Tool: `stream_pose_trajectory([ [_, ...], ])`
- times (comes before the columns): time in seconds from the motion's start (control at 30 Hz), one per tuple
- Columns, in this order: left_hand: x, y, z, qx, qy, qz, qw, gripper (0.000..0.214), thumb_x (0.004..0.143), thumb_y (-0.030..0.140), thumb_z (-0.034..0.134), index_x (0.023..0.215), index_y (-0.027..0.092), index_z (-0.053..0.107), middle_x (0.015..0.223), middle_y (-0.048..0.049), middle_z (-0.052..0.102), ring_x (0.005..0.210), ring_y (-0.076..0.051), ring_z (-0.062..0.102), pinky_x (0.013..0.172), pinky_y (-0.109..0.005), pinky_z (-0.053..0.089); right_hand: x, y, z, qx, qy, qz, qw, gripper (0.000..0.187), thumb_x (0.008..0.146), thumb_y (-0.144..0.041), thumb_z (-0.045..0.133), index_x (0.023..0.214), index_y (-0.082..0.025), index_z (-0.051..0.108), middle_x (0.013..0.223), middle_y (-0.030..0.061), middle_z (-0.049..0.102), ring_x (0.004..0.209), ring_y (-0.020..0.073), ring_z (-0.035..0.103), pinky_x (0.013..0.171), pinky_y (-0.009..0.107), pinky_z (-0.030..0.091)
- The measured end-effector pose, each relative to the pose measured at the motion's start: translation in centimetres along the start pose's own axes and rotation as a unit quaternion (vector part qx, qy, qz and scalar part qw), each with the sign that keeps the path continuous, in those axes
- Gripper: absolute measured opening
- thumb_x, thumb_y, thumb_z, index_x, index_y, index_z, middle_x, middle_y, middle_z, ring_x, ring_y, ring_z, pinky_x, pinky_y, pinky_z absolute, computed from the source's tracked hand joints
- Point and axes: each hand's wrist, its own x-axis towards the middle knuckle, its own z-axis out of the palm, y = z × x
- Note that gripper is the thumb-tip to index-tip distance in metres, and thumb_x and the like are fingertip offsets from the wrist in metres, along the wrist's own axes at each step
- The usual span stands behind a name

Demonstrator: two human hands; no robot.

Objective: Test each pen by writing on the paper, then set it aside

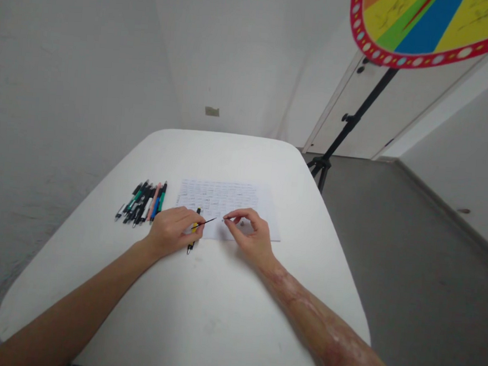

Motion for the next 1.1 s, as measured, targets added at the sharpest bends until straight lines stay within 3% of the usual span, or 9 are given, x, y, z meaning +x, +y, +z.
stream_pose_trajectory([
  [0.57,0.04,0.28,0.31,0.000,0.005,0.019,1.000,0.006,0.101,0.015,0.068,0.099,0.021,0.070,0.086,0.0000,0.080,0.074,-0.017,0.072,0.069,-0.033,0.052,0.03,0.33,-0.01,-0.010,-0.007,0.004,1.000,0.008,0.097,-0.026,0.081,0.104,-0.029,0.080,0.099,0.0027,0.080,0.089,0.0211,0.071,0.090,0.043,0.058],
  [0.97,0.19,0.82,0.52,0.012,-0.018,0.022,1.000,0.010,0.107,0.021,0.064,0.102,0.022,0.072,0.089,-0.0011,0.081,0.078,-0.017,0.073,0.073,-0.034,0.055,0.29,-0.54,0.10,-0.039,-0.089,-0.029,0.995,0.009,0.097,-0.028,0.081,0.105,-0.031,0.079,0.098,0.0017,0.082,0.087,0.0221,0.072,0.090,0.044,0.057],
  [1.1,0.16,0.77,0.55,0.006,-0.012,0.019,1.000,0.008,0.107,0.021,0.065,0.104,0.021,0.072,0.091,-0.0013,0.081,0.079,-0.018,0.073,0.074,-0.034,0.056,0.35,-0.65,0.00,-0.029,-0.091,-0.021,0.995,0.017,0.096,-0.033,0.083,0.111,-0.029,0.077,0.104,0.0035,0.083,0.092,0.0231,0.073,0.093,0.045,0.058],
])
